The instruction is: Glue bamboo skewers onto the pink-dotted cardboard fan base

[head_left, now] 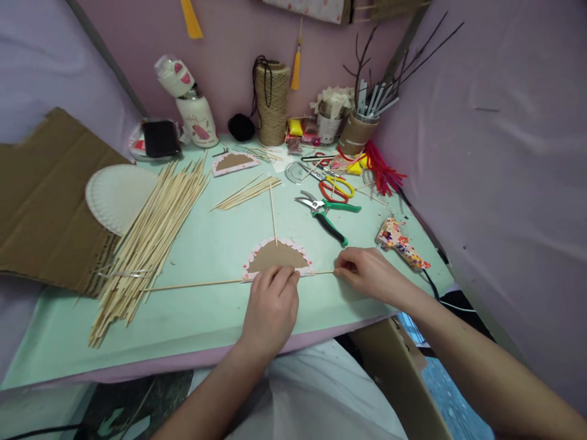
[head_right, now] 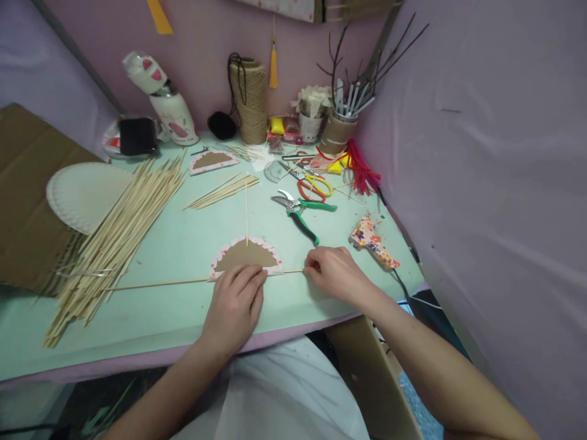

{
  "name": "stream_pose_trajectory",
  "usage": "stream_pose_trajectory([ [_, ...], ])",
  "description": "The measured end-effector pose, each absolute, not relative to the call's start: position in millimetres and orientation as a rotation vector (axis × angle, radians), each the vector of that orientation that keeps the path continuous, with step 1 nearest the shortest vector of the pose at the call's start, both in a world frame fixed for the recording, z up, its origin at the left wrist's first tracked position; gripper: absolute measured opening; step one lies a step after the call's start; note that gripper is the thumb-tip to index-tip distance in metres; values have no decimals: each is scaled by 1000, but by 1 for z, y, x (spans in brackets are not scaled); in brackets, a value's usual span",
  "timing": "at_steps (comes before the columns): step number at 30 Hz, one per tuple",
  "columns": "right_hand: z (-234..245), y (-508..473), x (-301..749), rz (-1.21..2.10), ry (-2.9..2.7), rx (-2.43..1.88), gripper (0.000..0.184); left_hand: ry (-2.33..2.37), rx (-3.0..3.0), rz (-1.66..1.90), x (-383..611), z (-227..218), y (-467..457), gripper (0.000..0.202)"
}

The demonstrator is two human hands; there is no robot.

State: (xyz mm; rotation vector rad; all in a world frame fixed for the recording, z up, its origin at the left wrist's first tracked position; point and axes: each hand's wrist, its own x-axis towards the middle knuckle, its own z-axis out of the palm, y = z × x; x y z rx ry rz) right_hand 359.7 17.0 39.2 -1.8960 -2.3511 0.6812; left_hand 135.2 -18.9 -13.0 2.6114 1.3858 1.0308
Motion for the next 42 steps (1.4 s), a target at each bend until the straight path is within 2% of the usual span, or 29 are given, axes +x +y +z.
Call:
stream_pose_trajectory([
  [24,33,16,364,669,-2393,-1880,18,1400,2573,975,134,-15,-22,27],
  [34,18,12,372,607,-2351,-1742,24,1428,2570,910,134,-14,-24,29],
  [42,4,-5,375,228,-2315,-1584,31,1280,2552,1124,114,10,-50,31],
])
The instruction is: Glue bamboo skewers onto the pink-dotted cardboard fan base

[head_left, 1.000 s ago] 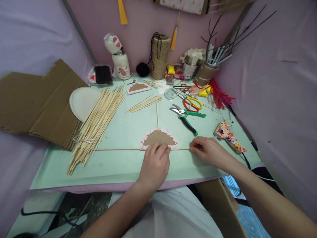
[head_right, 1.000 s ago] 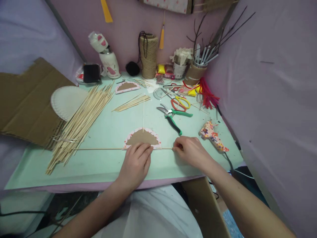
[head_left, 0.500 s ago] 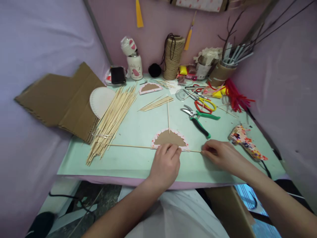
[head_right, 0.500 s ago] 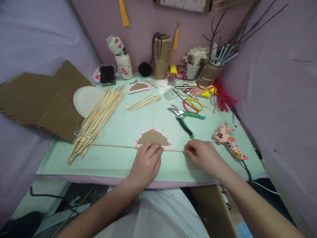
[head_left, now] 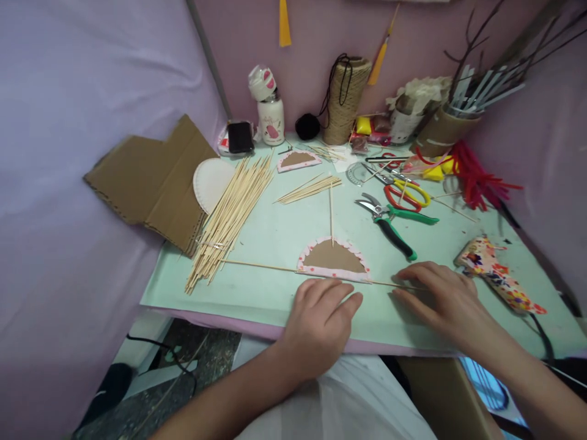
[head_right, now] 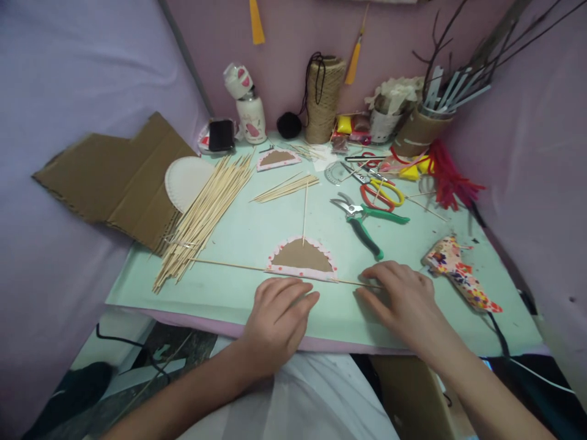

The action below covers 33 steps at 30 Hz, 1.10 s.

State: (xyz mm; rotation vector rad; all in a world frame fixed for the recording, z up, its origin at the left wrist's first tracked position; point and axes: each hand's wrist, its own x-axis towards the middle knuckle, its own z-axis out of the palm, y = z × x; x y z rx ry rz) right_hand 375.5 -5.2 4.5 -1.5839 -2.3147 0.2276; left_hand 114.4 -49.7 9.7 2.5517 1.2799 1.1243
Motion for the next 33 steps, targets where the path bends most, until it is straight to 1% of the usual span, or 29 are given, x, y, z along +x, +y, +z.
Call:
stream_pose_trajectory([
  [3,2,-10,372,160,-2295,-1480,29,1406,2501,1149,85,18,-52,28],
  [6,1,-11,367,111,-2295,-1401,26,1619,2468,1066,50,20,-41,23],
  [8,0,-11,363,83,-2300,-1358,24,1662,2492,976,30,18,-31,19],
  [13,-3,-8,359,110,-2315,-1298,21,1596,2544,748,11,11,-14,13],
  [17,-5,-5,359,165,-2333,-1244,18,1515,2572,653,11,11,-7,14],
  [25,-9,0,363,172,-2382,-1150,18,1455,2599,674,8,9,-3,19],
  [33,-6,4,363,117,-2471,-1046,28,1426,2621,683,5,6,-2,20],
])
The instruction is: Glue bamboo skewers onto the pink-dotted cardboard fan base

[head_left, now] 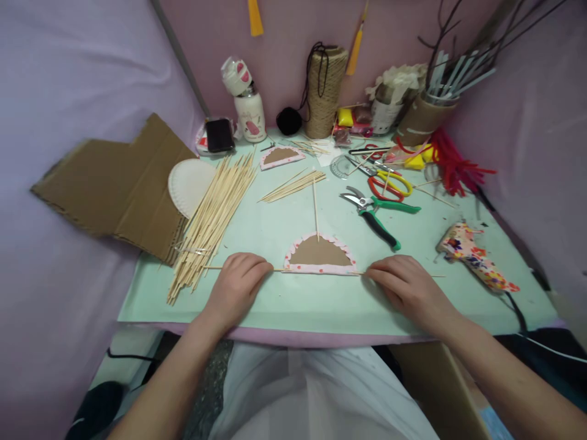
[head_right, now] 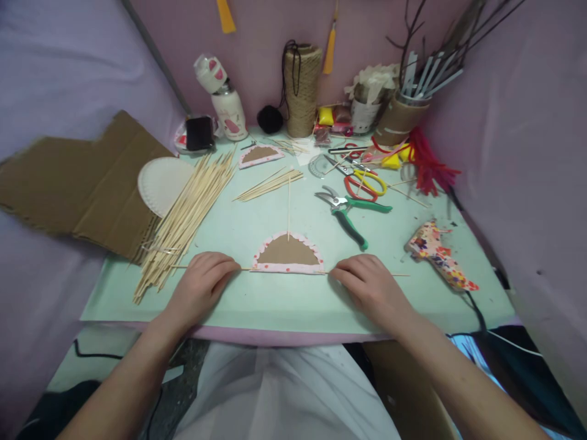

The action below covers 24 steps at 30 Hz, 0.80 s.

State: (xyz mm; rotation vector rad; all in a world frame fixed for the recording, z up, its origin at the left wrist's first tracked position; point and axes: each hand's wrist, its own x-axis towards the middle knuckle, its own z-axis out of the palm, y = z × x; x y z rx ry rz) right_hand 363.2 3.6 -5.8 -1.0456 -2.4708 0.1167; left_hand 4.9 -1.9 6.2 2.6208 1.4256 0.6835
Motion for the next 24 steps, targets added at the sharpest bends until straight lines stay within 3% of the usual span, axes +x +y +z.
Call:
stream_pose_trajectory([
  [24,-8,5,367,205,-2483,-1001,36,1402,2669,717,2,4,0,16],
])
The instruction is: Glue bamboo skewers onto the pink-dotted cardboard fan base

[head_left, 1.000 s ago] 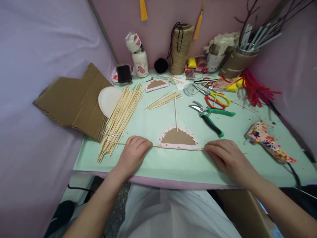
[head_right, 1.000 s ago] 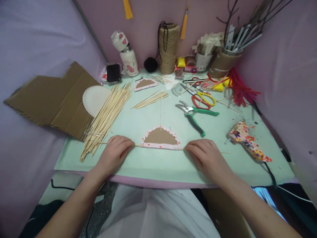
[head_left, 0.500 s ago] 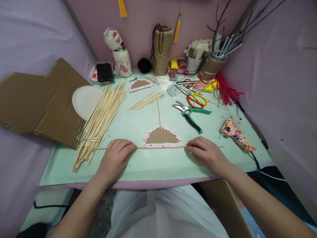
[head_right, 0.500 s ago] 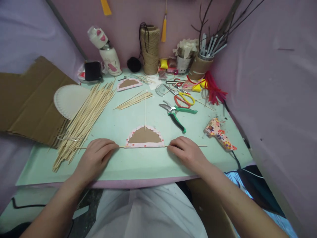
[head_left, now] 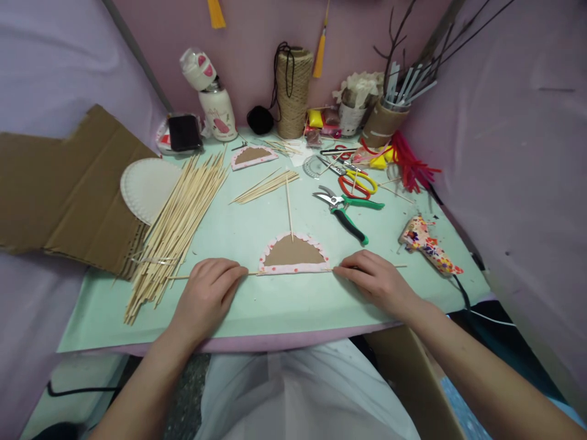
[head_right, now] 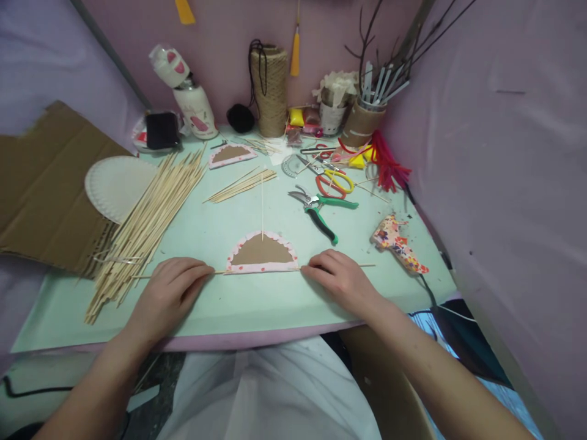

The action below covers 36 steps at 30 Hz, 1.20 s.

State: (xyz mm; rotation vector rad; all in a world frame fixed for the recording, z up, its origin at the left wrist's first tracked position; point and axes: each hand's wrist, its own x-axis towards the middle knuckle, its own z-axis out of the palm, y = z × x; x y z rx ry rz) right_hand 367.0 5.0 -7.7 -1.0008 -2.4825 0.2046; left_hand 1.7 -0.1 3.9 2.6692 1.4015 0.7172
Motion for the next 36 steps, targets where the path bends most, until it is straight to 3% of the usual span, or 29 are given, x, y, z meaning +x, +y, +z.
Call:
stream_pose_trajectory([
  [8,-11,6,368,138,-2489,-944,33,1171,2738,797,58,22,-6,30],
  [20,-11,7,366,95,-2482,-931,26,1066,2732,433,116,21,26,24],
  [36,-2,6,361,26,-2531,-962,26,1082,2763,433,115,15,25,23],
])
